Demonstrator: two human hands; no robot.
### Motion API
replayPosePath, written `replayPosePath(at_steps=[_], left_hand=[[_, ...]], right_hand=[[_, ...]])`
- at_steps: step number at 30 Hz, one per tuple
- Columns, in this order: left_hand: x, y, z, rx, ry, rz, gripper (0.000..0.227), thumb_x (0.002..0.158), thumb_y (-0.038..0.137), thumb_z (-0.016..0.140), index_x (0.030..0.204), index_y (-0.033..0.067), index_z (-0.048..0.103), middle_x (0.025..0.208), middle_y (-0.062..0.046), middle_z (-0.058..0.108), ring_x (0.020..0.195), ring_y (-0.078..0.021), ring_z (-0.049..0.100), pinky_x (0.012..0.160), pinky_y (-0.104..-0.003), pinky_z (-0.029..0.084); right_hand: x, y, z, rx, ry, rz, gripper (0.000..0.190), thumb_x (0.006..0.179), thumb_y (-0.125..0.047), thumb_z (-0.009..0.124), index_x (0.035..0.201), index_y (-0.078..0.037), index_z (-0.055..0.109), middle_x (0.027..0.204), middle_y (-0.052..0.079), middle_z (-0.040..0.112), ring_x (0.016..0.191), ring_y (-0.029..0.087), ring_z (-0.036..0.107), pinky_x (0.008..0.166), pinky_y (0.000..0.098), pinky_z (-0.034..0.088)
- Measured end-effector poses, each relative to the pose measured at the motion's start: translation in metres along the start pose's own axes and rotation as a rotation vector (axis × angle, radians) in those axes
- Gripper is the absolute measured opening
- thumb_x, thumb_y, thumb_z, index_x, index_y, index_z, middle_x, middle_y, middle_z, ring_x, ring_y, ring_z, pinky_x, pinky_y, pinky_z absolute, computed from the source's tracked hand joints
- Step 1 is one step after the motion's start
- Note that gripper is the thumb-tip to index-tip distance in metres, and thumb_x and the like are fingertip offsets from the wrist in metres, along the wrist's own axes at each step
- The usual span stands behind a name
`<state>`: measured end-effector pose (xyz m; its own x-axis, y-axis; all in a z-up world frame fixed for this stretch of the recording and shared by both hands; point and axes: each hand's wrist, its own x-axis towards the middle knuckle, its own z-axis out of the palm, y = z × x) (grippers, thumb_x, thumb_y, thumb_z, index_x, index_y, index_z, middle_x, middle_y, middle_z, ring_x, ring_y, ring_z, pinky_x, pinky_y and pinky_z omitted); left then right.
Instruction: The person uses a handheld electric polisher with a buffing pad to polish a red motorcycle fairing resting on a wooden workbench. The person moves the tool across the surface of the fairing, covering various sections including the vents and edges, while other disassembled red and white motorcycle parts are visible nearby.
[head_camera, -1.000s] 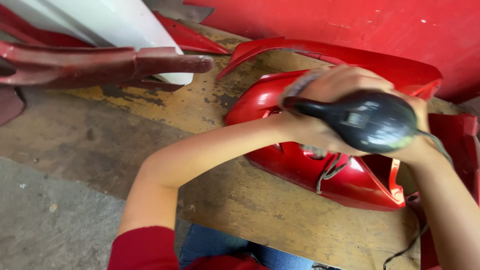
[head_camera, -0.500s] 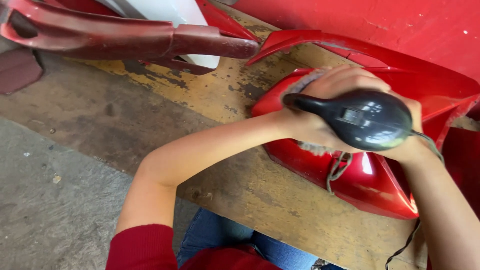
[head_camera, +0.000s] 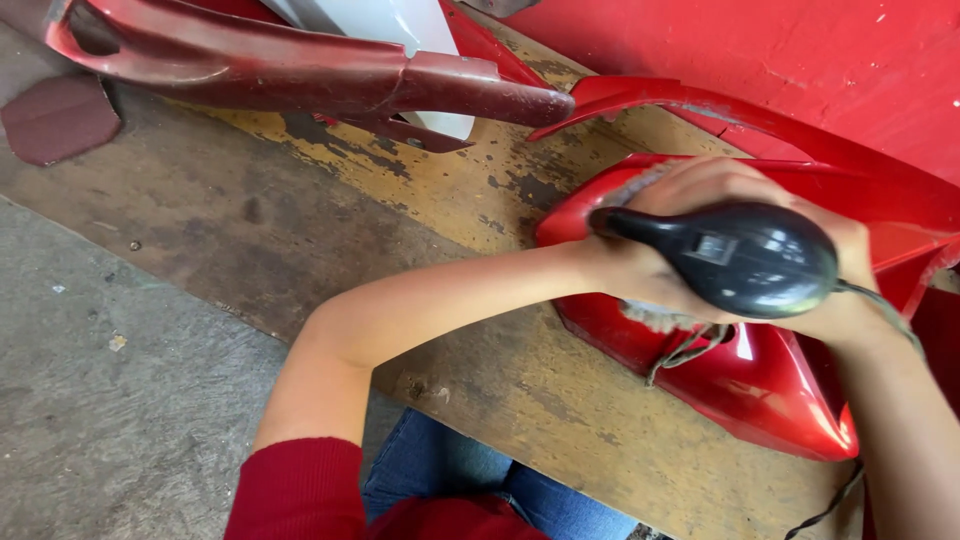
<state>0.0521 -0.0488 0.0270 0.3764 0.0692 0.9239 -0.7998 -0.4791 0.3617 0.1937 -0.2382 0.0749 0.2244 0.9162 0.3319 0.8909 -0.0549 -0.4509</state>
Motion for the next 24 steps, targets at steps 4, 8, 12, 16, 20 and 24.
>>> replayPosePath(at_steps=[4, 8, 12, 16, 20, 24], left_hand=[[-0.017, -0.002, -0.033, 0.066, -0.027, -0.014, 0.075, 0.082, 0.049, 0.090, 0.137, 0.0158, 0.050, 0.134, -0.001, 0.059, 0.125, -0.0205, 0.060, 0.114, -0.038, 0.046], [-0.013, -0.002, -0.033, 0.036, -0.003, 0.030, 0.079, 0.073, 0.049, 0.091, 0.133, 0.0131, 0.052, 0.129, -0.005, 0.061, 0.119, -0.0222, 0.062, 0.109, -0.039, 0.047], [-0.010, 0.007, -0.023, -0.031, 0.007, -0.019, 0.077, 0.077, 0.048, 0.091, 0.134, 0.0138, 0.052, 0.126, -0.005, 0.060, 0.121, -0.0212, 0.062, 0.109, -0.036, 0.049], [-0.025, -0.005, -0.036, 0.008, 0.004, -0.011, 0.076, 0.076, 0.046, 0.092, 0.133, 0.0131, 0.053, 0.130, -0.005, 0.062, 0.118, -0.0206, 0.063, 0.108, -0.036, 0.051], [-0.040, 0.000, -0.071, 0.084, 0.012, -0.037, 0.075, 0.076, 0.043, 0.094, 0.133, 0.0121, 0.055, 0.133, -0.007, 0.063, 0.121, -0.0226, 0.063, 0.109, -0.036, 0.052], [-0.052, -0.005, -0.071, 0.100, 0.082, -0.039, 0.075, 0.078, 0.042, 0.095, 0.131, 0.0120, 0.052, 0.130, -0.007, 0.062, 0.122, -0.0228, 0.064, 0.110, -0.037, 0.054]], right_hand=[[0.026, -0.017, 0.032, 0.040, -0.013, -0.121, 0.052, 0.068, -0.019, 0.089, 0.114, -0.004, 0.069, 0.107, 0.008, 0.071, 0.096, 0.017, 0.069, 0.090, 0.0300, 0.057], [0.031, -0.031, 0.025, 0.057, -0.010, -0.139, 0.055, 0.068, -0.018, 0.087, 0.117, -0.003, 0.067, 0.108, 0.010, 0.070, 0.099, 0.018, 0.069, 0.090, 0.0322, 0.056], [0.019, -0.023, 0.010, -0.050, -0.074, -0.204, 0.050, 0.061, -0.021, 0.090, 0.105, -0.008, 0.069, 0.101, 0.008, 0.070, 0.094, 0.020, 0.070, 0.081, 0.0293, 0.057], [0.037, -0.029, 0.030, -0.043, -0.064, -0.212, 0.045, 0.067, -0.018, 0.088, 0.106, -0.007, 0.070, 0.103, 0.009, 0.071, 0.093, 0.021, 0.072, 0.085, 0.0315, 0.059], [0.070, -0.032, 0.070, 0.200, -0.119, -0.388, 0.052, 0.073, -0.022, 0.089, 0.118, -0.009, 0.066, 0.112, 0.011, 0.073, 0.107, 0.027, 0.075, 0.096, 0.0368, 0.063], [0.086, -0.069, 0.067, 0.052, -0.160, -0.390, 0.068, 0.067, -0.021, 0.088, 0.128, -0.002, 0.063, 0.109, 0.015, 0.072, 0.102, 0.031, 0.073, 0.092, 0.0410, 0.060]])
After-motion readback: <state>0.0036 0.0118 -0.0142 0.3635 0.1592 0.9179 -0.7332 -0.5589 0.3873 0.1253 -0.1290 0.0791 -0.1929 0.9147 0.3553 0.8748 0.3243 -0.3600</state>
